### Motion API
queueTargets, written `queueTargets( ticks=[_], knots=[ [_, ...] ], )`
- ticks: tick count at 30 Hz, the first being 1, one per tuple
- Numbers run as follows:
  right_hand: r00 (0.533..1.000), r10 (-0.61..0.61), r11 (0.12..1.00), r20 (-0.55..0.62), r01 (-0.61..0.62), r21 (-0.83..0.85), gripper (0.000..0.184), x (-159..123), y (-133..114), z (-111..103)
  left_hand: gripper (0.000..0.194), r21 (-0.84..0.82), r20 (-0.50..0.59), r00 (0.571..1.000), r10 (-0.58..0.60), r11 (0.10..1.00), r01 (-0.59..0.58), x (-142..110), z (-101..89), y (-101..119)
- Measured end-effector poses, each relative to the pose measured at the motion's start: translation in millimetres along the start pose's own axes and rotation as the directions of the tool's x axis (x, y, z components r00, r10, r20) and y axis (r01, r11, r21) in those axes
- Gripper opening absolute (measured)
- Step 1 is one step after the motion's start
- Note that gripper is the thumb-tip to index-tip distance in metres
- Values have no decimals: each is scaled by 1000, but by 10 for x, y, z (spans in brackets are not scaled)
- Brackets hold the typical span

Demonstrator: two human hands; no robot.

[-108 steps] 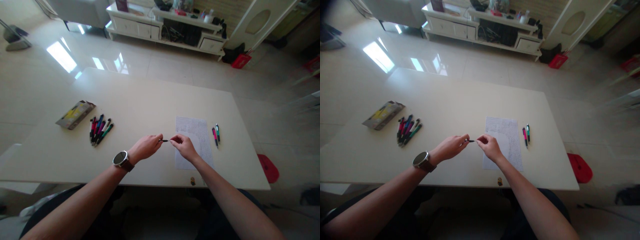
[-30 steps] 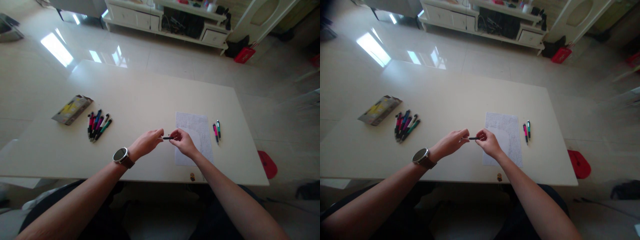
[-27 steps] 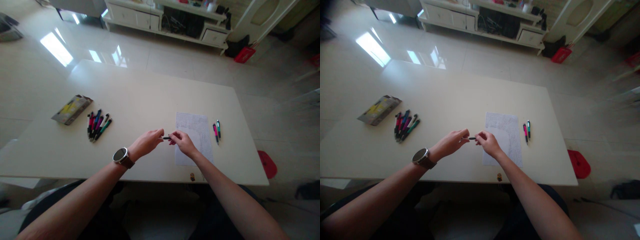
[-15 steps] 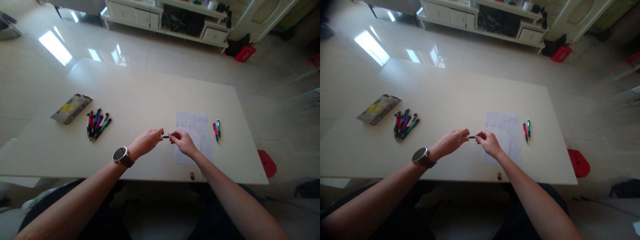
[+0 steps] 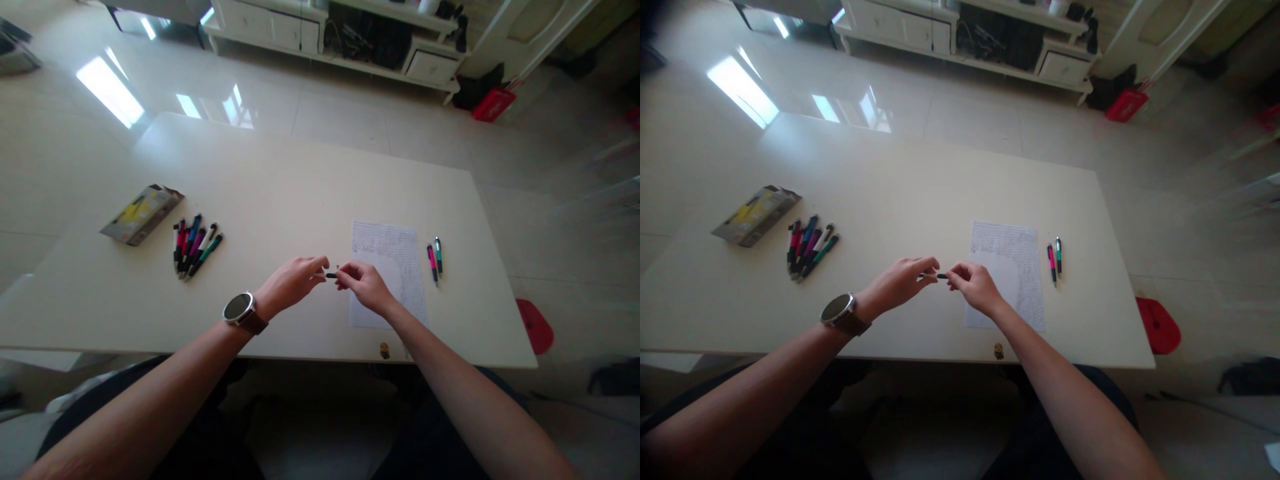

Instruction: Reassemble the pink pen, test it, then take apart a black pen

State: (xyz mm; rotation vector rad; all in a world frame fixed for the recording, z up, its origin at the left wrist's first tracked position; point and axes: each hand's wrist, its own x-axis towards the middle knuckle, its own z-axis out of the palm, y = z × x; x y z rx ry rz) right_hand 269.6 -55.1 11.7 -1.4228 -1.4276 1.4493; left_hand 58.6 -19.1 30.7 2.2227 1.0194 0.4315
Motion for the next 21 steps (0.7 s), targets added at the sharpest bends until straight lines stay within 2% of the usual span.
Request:
queueTargets(
  ticks=[3, 5, 7, 9, 14, 18, 19, 21],
  knots=[
    [996, 78, 997, 31, -78, -5, 45, -2, -4, 4, 15, -7, 4, 1000, 16, 1000, -16, -4, 17, -14],
    [999, 46, 999, 19, -45, -25, 38, 7, -4, -6, 17, 8, 7, 1000, 24, 1000, -24, 1, 26, -31],
    [999, -38, 998, -25, 37, -48, 27, 16, -7, -15, 18, 18, 3, 1000, 22, 1000, -22, 6, 33, -46],
    [993, -90, 994, -73, 84, -73, 25, 20, -11, -19, 18, 5, 0, 1000, 15, 1000, -15, 9, 37, -53],
    [1000, 25, 999, -12, -25, -30, 34, 11, 2, -18, 18, -13, 15, 1000, 15, 1000, -15, 12, 37, -44],
    [996, -49, 995, -71, 42, -88, 25, 24, 29, -32, 19, -1, 15, 1000, 28, 1000, -28, 12, 47, -52],
    [995, -59, 994, -80, 51, -95, 27, 29, 32, -37, 19, 5, 11, 999, 30, 1000, -30, 12, 50, -57],
    [998, -26, 996, -60, 21, -82, 28, 37, 35, -42, 18, 16, 6, 1000, 30, 999, -30, 12, 57, -66]
  ],
)
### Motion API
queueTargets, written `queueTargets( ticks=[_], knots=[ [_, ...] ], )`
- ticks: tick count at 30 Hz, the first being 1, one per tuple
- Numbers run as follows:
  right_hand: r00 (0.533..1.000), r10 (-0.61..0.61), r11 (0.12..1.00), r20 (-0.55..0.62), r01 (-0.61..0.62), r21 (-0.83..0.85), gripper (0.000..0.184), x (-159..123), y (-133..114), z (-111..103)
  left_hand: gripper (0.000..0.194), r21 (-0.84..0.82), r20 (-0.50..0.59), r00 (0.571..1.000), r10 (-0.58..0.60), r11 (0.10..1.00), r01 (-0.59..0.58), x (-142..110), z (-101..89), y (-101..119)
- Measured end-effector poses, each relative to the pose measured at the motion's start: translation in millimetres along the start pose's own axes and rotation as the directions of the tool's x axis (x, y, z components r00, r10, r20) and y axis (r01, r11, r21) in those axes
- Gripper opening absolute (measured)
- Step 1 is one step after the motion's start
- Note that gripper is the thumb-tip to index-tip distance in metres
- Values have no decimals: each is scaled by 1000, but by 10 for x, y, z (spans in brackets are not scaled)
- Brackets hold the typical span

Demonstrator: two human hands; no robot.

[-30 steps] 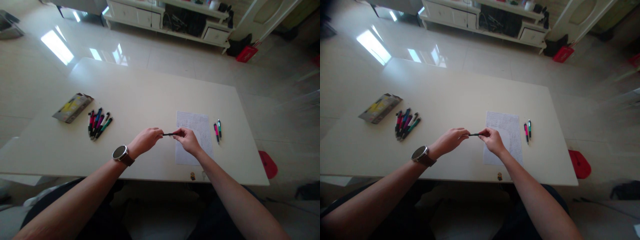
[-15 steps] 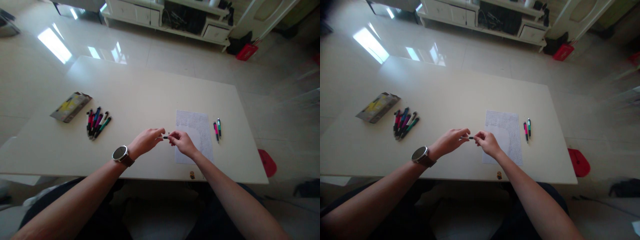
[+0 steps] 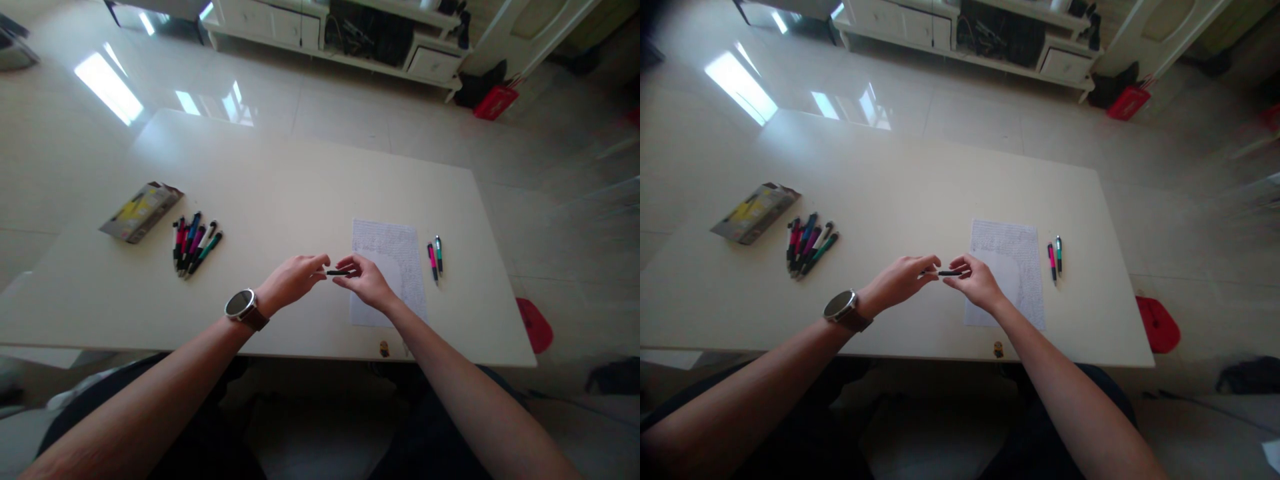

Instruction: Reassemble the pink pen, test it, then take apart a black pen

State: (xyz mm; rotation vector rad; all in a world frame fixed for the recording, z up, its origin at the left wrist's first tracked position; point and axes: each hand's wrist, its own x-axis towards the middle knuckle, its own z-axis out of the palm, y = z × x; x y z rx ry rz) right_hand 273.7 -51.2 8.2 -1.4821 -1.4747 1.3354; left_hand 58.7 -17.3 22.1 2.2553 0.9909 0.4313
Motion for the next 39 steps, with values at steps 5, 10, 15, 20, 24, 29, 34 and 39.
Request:
queueTargets(
  ticks=[5, 10, 15, 20, 24, 29, 34, 39],
  knots=[
    [1000, -2, 1000, 29, 2, -12, 24, -1, -10, 2, 19, 19, 12, 1000, -9, 1000, 9, 6, -5, 3],
    [1000, -14, 999, -13, 13, -32, 24, -11, -28, 10, 18, 17, 10, 1000, -14, 1000, 14, 7, -20, 19],
    [998, 38, 999, 57, -39, 21, 27, -13, -27, 11, 18, 23, 10, 1000, -16, 1000, 16, 0, -9, 11],
    [997, -16, 999, -79, 18, 35, 17, 17, -63, -64, 17, 43, 2, 1000, -22, 999, 22, 3, -25, 1],
    [976, 44, 985, -214, -6, 174, 16, 44, -82, -127, 14, 79, 9, 1000, 2, 997, -3, 11, -46, 4],
    [925, 133, 929, -356, 9, 370, 19, 88, -65, -184, 16, 91, -10, 1000, -4, 996, 5, 13, -51, 11],
    [890, 192, 883, -413, 27, 469, 23, 125, -32, -211, 16, 94, -40, 999, -34, 995, 38, 12, -47, -5],
    [931, 180, 878, -317, -7, 479, 26, 113, 0, -148, 17, 87, -44, 997, -56, 994, 60, 18, -31, -22]
  ],
)
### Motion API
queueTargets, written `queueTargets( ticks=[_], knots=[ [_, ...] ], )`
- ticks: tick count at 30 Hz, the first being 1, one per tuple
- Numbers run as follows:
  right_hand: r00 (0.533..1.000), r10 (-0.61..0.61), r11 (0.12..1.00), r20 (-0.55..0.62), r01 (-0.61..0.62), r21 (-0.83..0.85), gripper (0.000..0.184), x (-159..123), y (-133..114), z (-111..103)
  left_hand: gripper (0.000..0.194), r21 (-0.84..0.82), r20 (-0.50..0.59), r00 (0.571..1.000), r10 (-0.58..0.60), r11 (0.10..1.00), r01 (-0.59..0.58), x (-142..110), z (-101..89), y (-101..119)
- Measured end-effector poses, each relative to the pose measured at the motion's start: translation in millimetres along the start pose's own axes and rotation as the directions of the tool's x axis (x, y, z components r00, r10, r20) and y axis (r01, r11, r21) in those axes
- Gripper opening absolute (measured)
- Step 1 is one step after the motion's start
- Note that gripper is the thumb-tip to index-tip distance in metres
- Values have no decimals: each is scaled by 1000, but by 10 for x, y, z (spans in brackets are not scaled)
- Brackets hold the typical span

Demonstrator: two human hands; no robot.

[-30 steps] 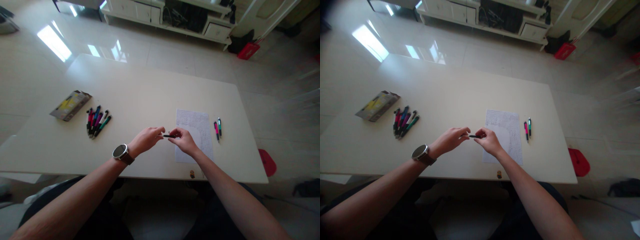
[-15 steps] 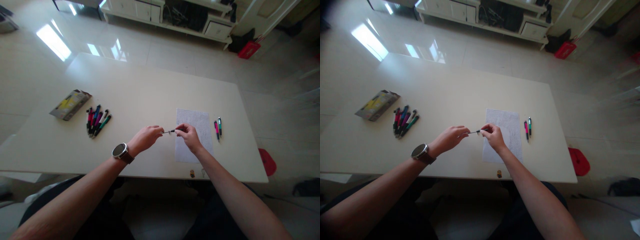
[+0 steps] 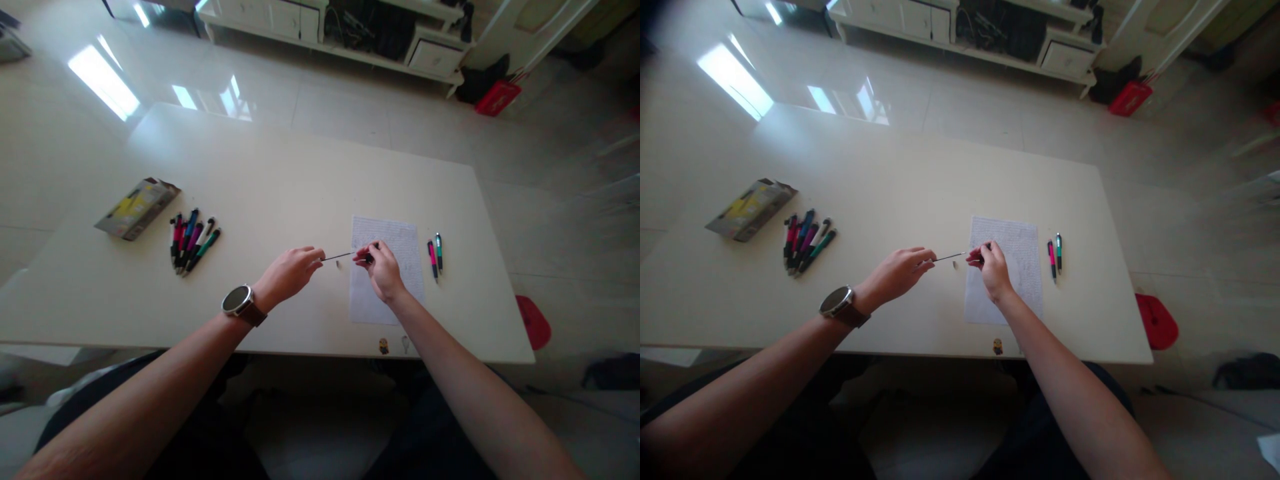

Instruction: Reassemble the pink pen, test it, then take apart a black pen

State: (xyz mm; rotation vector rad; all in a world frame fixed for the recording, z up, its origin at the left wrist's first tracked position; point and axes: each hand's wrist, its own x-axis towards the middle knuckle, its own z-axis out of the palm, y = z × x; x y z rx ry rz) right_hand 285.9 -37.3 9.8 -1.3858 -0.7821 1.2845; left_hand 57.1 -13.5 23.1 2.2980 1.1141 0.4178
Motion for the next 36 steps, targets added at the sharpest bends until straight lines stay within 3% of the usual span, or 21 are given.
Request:
queueTargets(
  ticks=[4, 7, 9, 13, 17, 20, 24, 26, 30, 33, 36],
  knots=[
    [990, 29, 991, 139, -10, -133, 24, -62, 36, 65, 16, -3, 7, 1000, 11, 1000, -11, -7, 13, 10],
    [973, -70, 938, 220, 139, -317, 26, -88, 40, 86, 16, 8, 20, 1000, 12, 1000, -13, -10, 13, 19],
    [969, -174, 885, 173, 231, -404, 26, -78, 32, 73, 16, 18, 17, 1000, 0, 1000, 0, -7, 2, 14],
    [958, -280, 818, 61, 271, -508, 21, -34, 33, 38, 15, 37, -24, 997, -69, 997, 70, -8, -47, -31],
    [945, -234, 653, 229, 327, -683, 8, -52, 124, 88, 15, 26, -61, 984, -167, 985, 169, -46, -106, -75],
    [921, -191, 515, 339, 388, -764, 8, -106, 221, 171, 16, 13, -69, 980, -188, 982, 189, -90, -147, -79],
    [919, -182, 456, 348, 393, -799, 13, -153, 269, 274, 16, 13, -74, 980, -185, 982, 187, -139, -200, -74],
    [928, -223, 496, 298, 371, -785, 15, -149, 243, 306, 16, 17, -71, 979, -189, 981, 191, -154, -220, -80],
    [950, -277, 738, 145, 307, -601, 17, -92, 153, 328, 15, 26, -65, 986, -156, 987, 158, -166, -232, -86],
    [968, -193, 879, 162, 244, -410, 29, -47, 120, 336, 14, 45, -39, 993, -113, 992, 115, -154, -216, -61],
    [970, -132, 905, 203, 202, -374, 30, -20, 116, 340, 14, 62, -6, 995, -95, 994, 95, -129, -190, -33]
  ],
)
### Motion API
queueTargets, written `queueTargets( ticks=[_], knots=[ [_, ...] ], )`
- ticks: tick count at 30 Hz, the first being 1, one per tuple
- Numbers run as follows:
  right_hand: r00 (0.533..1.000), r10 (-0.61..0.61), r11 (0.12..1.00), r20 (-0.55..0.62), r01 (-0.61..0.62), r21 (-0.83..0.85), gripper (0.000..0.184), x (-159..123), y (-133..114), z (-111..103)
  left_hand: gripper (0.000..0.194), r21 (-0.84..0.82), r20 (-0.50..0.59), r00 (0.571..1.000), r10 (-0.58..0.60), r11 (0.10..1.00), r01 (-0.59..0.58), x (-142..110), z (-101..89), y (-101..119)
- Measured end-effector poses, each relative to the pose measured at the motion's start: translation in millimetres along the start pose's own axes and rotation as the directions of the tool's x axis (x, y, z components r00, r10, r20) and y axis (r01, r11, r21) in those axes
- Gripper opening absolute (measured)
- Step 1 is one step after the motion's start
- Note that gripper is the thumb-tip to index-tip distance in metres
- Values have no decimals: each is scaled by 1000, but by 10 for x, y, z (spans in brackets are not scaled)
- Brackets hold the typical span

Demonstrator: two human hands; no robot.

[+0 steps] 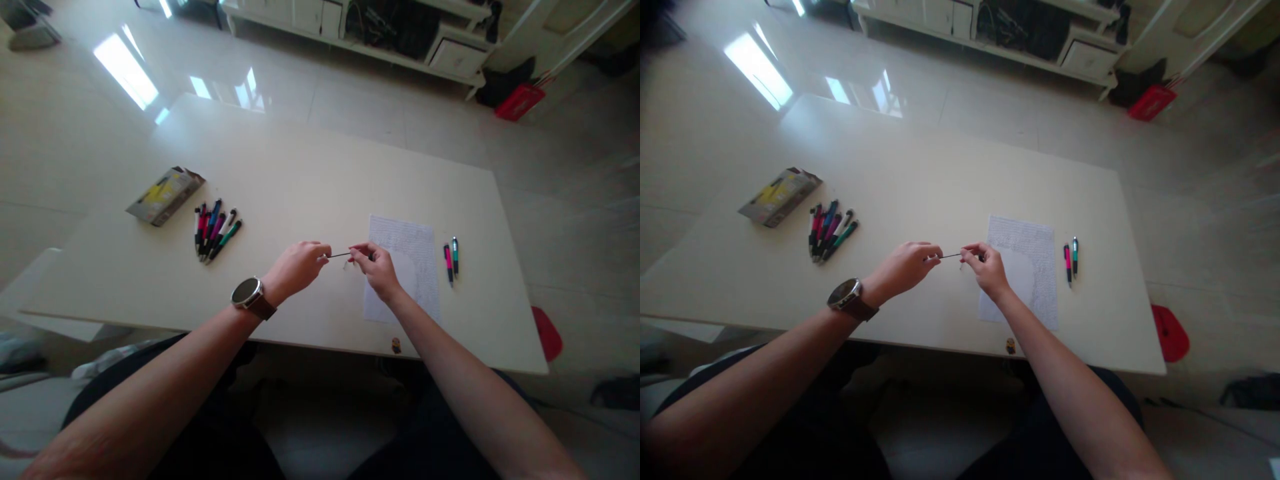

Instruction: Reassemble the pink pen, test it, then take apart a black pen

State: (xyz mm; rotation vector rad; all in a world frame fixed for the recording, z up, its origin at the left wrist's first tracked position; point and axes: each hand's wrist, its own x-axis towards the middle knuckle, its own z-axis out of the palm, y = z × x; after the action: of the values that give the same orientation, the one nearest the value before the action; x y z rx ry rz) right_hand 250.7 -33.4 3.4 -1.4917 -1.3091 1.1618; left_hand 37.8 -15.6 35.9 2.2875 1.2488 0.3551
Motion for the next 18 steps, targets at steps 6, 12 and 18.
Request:
queueTargets(
  ticks=[6, 12, 18],
  knots=[
    [962, -129, 984, -240, 94, -149, 20, 31, -50, -98, 17, -28, -9, 990, -142, 989, 142, 51, 1, -89],
    [985, -167, 836, 38, 162, -524, 22, -129, -55, 55, 18, -29, -40, 971, -236, 972, 235, 55, -63, -154],
    [978, -99, 729, 186, 198, -655, 24, -283, -52, 265, 19, -39, -7, 977, -215, 976, 215, 24, -53, -87]
  ],
)
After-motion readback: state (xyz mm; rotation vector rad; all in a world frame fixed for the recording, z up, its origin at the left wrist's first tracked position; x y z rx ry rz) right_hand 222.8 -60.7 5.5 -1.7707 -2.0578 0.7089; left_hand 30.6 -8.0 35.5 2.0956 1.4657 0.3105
